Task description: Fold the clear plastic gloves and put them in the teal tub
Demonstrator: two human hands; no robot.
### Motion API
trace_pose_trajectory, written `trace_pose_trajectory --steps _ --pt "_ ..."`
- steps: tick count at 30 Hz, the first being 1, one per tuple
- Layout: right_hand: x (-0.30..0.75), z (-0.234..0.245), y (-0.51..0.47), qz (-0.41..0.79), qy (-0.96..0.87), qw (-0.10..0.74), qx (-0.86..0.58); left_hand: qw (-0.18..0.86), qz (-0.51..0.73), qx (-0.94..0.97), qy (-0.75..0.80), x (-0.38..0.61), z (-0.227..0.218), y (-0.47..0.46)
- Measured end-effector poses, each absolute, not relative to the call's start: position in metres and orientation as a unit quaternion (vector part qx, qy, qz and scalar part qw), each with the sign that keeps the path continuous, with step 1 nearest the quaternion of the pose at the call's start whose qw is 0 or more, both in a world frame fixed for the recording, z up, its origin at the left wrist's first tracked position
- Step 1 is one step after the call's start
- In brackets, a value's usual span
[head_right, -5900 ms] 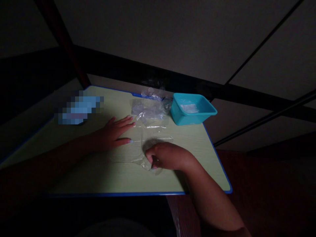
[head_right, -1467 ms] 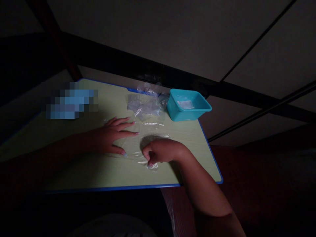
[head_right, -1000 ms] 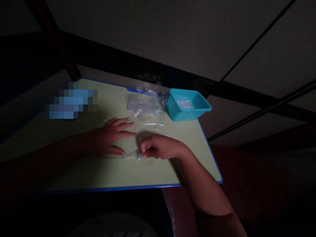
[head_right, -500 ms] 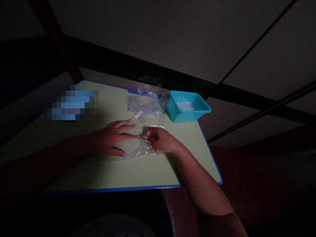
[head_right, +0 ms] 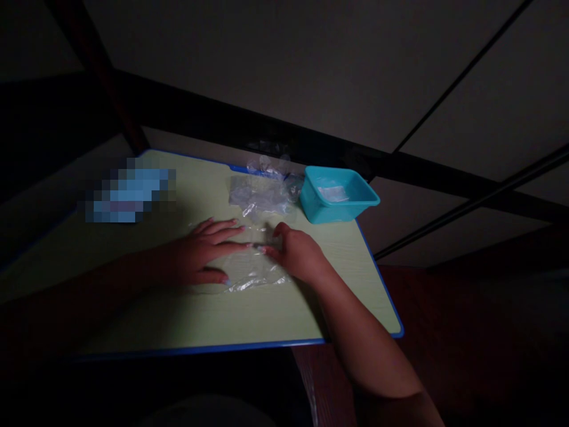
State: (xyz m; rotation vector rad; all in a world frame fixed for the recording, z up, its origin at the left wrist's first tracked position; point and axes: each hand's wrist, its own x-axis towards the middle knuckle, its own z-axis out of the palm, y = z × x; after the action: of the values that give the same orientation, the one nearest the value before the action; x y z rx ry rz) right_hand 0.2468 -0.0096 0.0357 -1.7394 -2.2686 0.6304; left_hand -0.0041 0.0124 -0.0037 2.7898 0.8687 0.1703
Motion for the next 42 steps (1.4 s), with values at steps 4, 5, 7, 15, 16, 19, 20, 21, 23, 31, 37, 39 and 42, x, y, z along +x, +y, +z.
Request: trace_pose_trajectory --steps 4,5,7,15,16,19,20,21,23,31,37,39,42 --pt "0.245 0.039 -0.013 0.156 -0.802 0.113 -0.566 0.115 0.027 0.947 0.300 -0.004 -0.004 0.011" --pt "0.244 0.040 -0.015 0.146 -0.817 0.122 -0.544 0.116 0.021 0.946 0.302 -0.004 -0.004 0.011" --pt "0.241 0.040 -0.019 0.120 -0.842 0.126 -0.512 0.118 0.008 0.944 0.307 -0.003 -0.004 0.010" --pt "0.227 0.023 -0.022 0.147 -0.858 -0.044 -0.490 0.124 -0.031 0.938 0.322 -0.002 -0.002 0.008" --pt "0.227 0.022 -0.020 0.151 -0.857 -0.056 -0.489 0.124 -0.033 0.938 0.322 -0.002 -0.003 0.008" --pt "0.230 0.023 -0.014 0.166 -0.845 -0.084 -0.502 0.128 -0.037 0.937 0.322 -0.004 -0.004 0.009" --pt "0.233 0.024 -0.011 0.167 -0.839 -0.089 -0.511 0.129 -0.037 0.938 0.321 -0.005 -0.005 0.009" --pt "0.235 0.025 -0.009 0.165 -0.832 -0.092 -0.521 0.129 -0.037 0.938 0.320 -0.005 -0.005 0.010" --pt "0.241 0.028 -0.006 0.160 -0.820 -0.101 -0.541 0.128 -0.036 0.938 0.319 -0.006 -0.006 0.010" --pt "0.248 0.033 -0.003 0.133 -0.792 -0.107 -0.587 0.146 -0.043 0.936 0.317 -0.005 -0.002 0.011" --pt "0.255 0.025 0.002 0.120 -0.805 -0.040 -0.580 0.150 -0.052 0.938 0.309 -0.005 -0.001 0.010" --pt "0.257 0.021 0.004 0.123 -0.813 -0.002 -0.570 0.142 -0.040 0.941 0.305 -0.005 -0.001 0.010" --pt "0.256 0.018 0.004 0.129 -0.820 0.036 -0.556 0.130 -0.032 0.941 0.309 -0.004 0.002 0.009"
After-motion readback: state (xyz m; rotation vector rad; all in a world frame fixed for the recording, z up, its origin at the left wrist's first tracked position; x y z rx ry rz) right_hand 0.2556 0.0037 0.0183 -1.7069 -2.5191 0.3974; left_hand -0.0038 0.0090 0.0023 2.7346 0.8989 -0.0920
